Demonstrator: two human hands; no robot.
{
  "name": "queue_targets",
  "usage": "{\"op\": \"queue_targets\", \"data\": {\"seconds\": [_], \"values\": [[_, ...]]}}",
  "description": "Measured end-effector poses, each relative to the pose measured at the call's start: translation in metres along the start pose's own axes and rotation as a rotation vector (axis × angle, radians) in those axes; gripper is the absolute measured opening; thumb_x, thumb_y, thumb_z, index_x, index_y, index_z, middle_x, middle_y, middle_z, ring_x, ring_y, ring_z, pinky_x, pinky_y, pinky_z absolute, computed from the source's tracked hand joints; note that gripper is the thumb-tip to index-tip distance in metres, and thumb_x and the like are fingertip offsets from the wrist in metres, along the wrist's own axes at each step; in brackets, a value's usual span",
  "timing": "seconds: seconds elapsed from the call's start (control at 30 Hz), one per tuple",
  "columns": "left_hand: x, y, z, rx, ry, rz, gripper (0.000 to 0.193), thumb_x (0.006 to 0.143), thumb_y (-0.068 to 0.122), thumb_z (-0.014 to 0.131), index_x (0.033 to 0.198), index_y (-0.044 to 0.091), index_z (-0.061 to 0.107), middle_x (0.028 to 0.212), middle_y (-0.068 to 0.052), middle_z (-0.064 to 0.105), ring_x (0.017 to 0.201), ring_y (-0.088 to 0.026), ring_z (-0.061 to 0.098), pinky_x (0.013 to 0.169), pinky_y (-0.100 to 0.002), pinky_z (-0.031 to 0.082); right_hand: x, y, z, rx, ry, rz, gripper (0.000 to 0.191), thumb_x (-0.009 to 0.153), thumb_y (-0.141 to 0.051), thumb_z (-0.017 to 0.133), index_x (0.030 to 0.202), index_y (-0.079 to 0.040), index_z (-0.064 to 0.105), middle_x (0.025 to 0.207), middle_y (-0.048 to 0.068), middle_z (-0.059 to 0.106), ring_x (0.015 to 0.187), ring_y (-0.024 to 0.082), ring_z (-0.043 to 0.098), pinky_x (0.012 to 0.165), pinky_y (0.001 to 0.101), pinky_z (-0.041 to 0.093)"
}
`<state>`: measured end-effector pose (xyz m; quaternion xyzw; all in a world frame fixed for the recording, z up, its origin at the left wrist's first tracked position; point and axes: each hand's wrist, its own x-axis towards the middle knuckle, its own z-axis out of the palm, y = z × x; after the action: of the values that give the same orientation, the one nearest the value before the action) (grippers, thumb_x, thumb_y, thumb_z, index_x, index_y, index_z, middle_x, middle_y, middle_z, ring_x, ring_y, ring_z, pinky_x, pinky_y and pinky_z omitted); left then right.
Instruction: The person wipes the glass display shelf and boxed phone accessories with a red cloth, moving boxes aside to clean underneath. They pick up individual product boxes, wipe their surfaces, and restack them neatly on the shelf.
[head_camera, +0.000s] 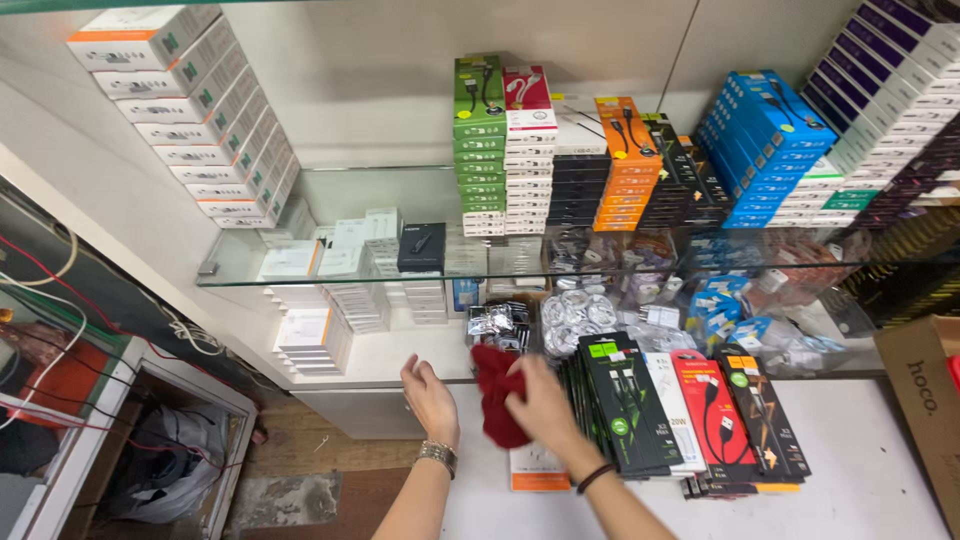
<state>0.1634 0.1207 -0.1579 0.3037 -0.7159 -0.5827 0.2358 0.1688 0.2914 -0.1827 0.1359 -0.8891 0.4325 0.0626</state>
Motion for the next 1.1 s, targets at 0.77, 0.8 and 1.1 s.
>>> {"op": "queue_targets", "data": {"seconds": [0.77,0.8,1.1], "values": [[-0.034,0.037,0.007,-0.785,-0.807,-0.781,0.06,0.089,0.052,0.056,0.131,0.01,0.064,0.123,-0.011,0.074,0.109,-0.025,0.071,0.097,-0.041,0.056,-0.025,-0.081,-0.041,-0.413,0.168,-0.24,0.075,0.068,-0.033,0.085,0.135,-0.013,0.06,0.156,0.03,0.037,0.139,0.06,0.035,0.11,0.0625,0.028],[-0.034,0.044,0.003,-0.787,-0.825,-0.759,0.062,0.089,0.057,0.054,0.132,0.012,0.063,0.124,-0.009,0.074,0.111,-0.023,0.071,0.097,-0.04,0.055,-0.022,-0.084,-0.036,-0.352,0.165,-0.203,0.073,0.07,-0.031,0.084,0.136,-0.013,0.06,0.157,0.027,0.034,0.137,0.058,0.036,0.11,0.0583,0.031],[-0.008,0.03,-0.003,-0.486,-0.685,-0.356,0.036,0.092,0.03,0.074,0.115,0.002,0.07,0.104,-0.012,0.078,0.086,-0.02,0.074,0.073,-0.036,0.06,0.052,-0.076,-0.071,0.372,0.445,0.323,0.04,0.093,-0.03,0.067,0.129,-0.014,0.057,0.115,0.014,0.074,0.105,0.026,0.073,0.09,0.0375,0.057]]}}
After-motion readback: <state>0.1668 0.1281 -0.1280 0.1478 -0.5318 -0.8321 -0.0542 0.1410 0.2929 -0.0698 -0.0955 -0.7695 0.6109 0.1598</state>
